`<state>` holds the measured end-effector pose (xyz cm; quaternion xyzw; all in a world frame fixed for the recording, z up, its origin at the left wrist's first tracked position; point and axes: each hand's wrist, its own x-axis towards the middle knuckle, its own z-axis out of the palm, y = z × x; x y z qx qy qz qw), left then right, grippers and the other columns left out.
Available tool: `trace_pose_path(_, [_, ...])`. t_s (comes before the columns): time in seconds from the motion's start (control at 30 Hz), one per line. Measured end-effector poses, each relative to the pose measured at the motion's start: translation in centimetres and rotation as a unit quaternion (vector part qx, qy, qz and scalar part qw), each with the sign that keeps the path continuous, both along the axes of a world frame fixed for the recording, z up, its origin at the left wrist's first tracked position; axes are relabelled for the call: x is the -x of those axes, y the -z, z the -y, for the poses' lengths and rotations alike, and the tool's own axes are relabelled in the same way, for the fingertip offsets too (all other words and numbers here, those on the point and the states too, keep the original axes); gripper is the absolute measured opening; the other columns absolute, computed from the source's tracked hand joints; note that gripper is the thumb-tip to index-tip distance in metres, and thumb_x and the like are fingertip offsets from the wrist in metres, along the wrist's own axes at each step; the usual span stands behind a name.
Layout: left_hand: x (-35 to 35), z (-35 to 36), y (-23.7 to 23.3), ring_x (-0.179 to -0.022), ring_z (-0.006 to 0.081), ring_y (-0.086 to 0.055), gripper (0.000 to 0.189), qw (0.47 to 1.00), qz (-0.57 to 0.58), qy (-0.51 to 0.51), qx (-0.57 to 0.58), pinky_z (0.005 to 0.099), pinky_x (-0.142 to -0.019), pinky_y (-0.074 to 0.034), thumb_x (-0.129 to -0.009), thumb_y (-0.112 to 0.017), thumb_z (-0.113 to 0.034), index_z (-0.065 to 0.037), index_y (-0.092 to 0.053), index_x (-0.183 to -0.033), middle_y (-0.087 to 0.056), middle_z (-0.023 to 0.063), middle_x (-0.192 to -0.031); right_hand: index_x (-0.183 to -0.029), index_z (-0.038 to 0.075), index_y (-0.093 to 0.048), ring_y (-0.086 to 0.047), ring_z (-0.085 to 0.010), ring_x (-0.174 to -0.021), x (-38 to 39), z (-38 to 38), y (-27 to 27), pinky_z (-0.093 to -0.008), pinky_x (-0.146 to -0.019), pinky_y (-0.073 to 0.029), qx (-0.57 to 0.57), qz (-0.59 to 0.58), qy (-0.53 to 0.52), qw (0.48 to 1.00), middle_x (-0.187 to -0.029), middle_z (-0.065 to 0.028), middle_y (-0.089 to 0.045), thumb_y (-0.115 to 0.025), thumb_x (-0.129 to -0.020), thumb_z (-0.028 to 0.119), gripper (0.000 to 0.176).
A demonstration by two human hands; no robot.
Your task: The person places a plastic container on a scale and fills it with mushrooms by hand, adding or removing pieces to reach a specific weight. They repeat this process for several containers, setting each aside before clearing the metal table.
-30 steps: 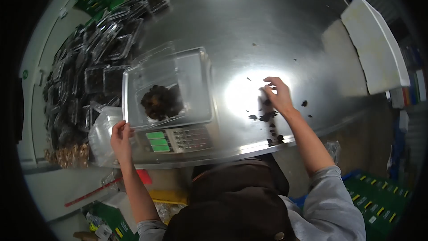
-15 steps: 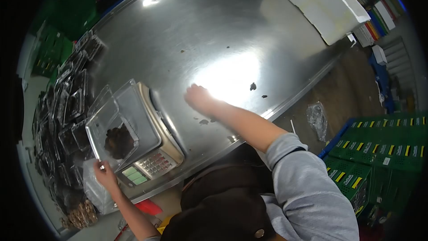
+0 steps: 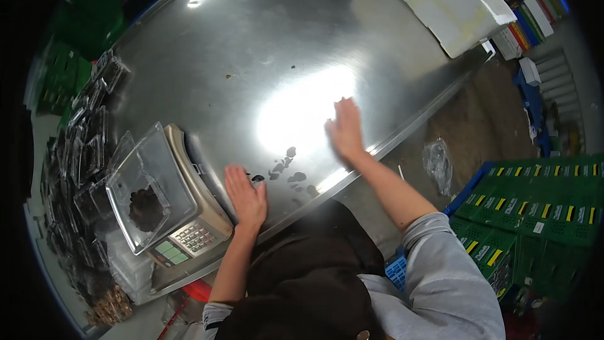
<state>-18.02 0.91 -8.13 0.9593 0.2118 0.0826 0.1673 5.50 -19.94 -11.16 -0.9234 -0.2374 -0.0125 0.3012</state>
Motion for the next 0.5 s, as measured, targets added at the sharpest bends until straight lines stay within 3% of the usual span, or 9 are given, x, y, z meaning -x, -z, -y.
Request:
trace_pose_path(0.1, [-3.5, 3.6, 0.0, -0.143, 0.0398, -0.017, 0.072, 0.993, 0.029, 0.078, 0.079, 0.0466, -0.117, -0.017, -0.086, -0.059, -0.013, 0.008, -0.022, -0.144, -0.021, 0.0274, -0.152, -0.135, -0.004, -0.041, -0.020, -0.0437, -0.140, 4.6, -3.3, -0.3, -0.0501, -0.116, -0.014, 0.032, -0.034, -0.039, 0.998, -0.147, -0.0278, -0.030, -0.053, -0.092, 0.029, 0.056])
trace_pose_path(0.17, [-5.2, 5.8, -0.6, -0.144, 0.0393, -0.017, 0.072, 0.981, 0.036, 0.123, 0.147, 0.0458, -0.117, -0.017, -0.085, -0.058, -0.010, 0.008, -0.022, -0.145, -0.020, 0.0271, -0.152, -0.135, -0.002, -0.043, -0.027, -0.0405, -0.138, 6.9, -2.7, -1.7, -0.0479, -0.115, -0.020, -0.048, -0.089, -0.140, 0.985, -0.144, -0.0242, -0.037, -0.051, -0.093, 0.023, 0.049])
trace_pose_path(0.23, [-6.6, 7.0, -1.7, -0.144, 0.0364, -0.019, 0.069, 0.914, 0.113, 0.088, 0.380, 0.0429, -0.117, -0.016, -0.088, -0.052, -0.009, 0.004, -0.019, -0.148, -0.022, 0.0243, -0.153, -0.134, -0.001, -0.044, -0.031, -0.0386, -0.137, 6.6, -1.8, -4.1, -0.0462, -0.114, -0.024, -0.097, -0.152, -0.180, 0.967, -0.142, -0.0229, -0.039, -0.051, -0.093, 0.020, 0.047])
trace_pose_path(0.3, [-7.2, 6.4, -2.5, -0.144, 0.0357, -0.019, 0.070, 0.904, 0.144, 0.043, 0.401, 0.0421, -0.118, -0.016, -0.086, -0.051, -0.005, 0.004, -0.020, -0.147, -0.022, 0.0239, -0.153, -0.132, 0.002, -0.047, -0.039, -0.0351, -0.132, 4.2, -0.8, -5.6, -0.0424, -0.111, -0.031, -0.119, -0.134, -0.244, 0.953, -0.138, -0.0211, -0.044, -0.051, -0.092, 0.014, 0.041])
trace_pose_path(0.33, [-7.4, 5.4, -2.8, -0.144, 0.0350, -0.019, 0.070, 0.892, 0.175, 0.001, 0.416, 0.0413, -0.118, -0.015, -0.084, -0.051, -0.001, 0.004, -0.021, -0.147, -0.022, 0.0234, -0.153, -0.132, 0.003, -0.048, -0.043, -0.0346, -0.130, 1.9, -0.7, -5.4, -0.0404, -0.110, -0.034, -0.105, -0.142, -0.207, 0.962, -0.136, -0.0202, -0.047, -0.051, -0.092, 0.012, 0.041])
trace_pose_path(0.4, [-9.0, 1.6, -3.4, -0.144, 0.0342, -0.019, 0.069, 0.928, 0.154, -0.064, 0.333, 0.0412, -0.118, -0.014, -0.086, -0.051, -0.004, 0.004, -0.021, -0.148, -0.022, 0.0220, -0.154, -0.135, 0.002, -0.045, -0.042, -0.0353, -0.130, -3.5, -2.2, -6.4, -0.0416, -0.111, -0.033, -0.094, -0.126, -0.149, 0.976, -0.139, -0.0198, -0.046, -0.051, -0.092, 0.014, 0.045])
trace_pose_path(0.43, [-10.2, -0.1, -3.9, -0.144, 0.0345, -0.020, 0.067, 0.943, 0.153, -0.089, 0.283, 0.0409, -0.118, -0.015, -0.088, -0.051, -0.006, 0.004, -0.022, -0.147, -0.023, 0.0221, -0.153, -0.136, 0.002, -0.044, -0.040, -0.0345, -0.132, -6.1, -3.5, -7.0, -0.0413, -0.111, -0.032, -0.107, -0.099, -0.170, 0.975, -0.140, -0.0194, -0.045, -0.050, -0.093, 0.016, 0.046])
trace_pose_path(0.47, [-11.6, -1.9, -4.1, -0.143, 0.0347, -0.021, 0.065, 0.954, 0.153, -0.112, 0.231, 0.0406, -0.118, -0.015, -0.089, -0.051, -0.007, 0.004, -0.024, -0.147, -0.024, 0.0221, -0.153, -0.135, 0.003, -0.045, -0.038, -0.0336, -0.133, -9.0, -5.0, -5.7, -0.0408, -0.112, -0.032, -0.067, 0.014, -0.219, 0.973, -0.141, -0.0187, -0.044, -0.051, -0.092, 0.015, 0.045])
trace_pose_path(0.5, [-13.0, -4.1, -3.1, -0.142, 0.0351, -0.023, 0.063, 0.963, 0.162, -0.101, 0.188, 0.0407, -0.117, -0.017, -0.088, -0.052, -0.009, 0.004, -0.027, -0.145, -0.027, 0.0225, -0.151, -0.132, 0.000, -0.045, -0.039, -0.0315, -0.131, -10.5, -6.8, -6.7, -0.0404, -0.109, -0.034, -0.057, 0.007, -0.242, 0.969, -0.140, -0.0179, -0.042, -0.054, -0.090, 0.011, 0.044])
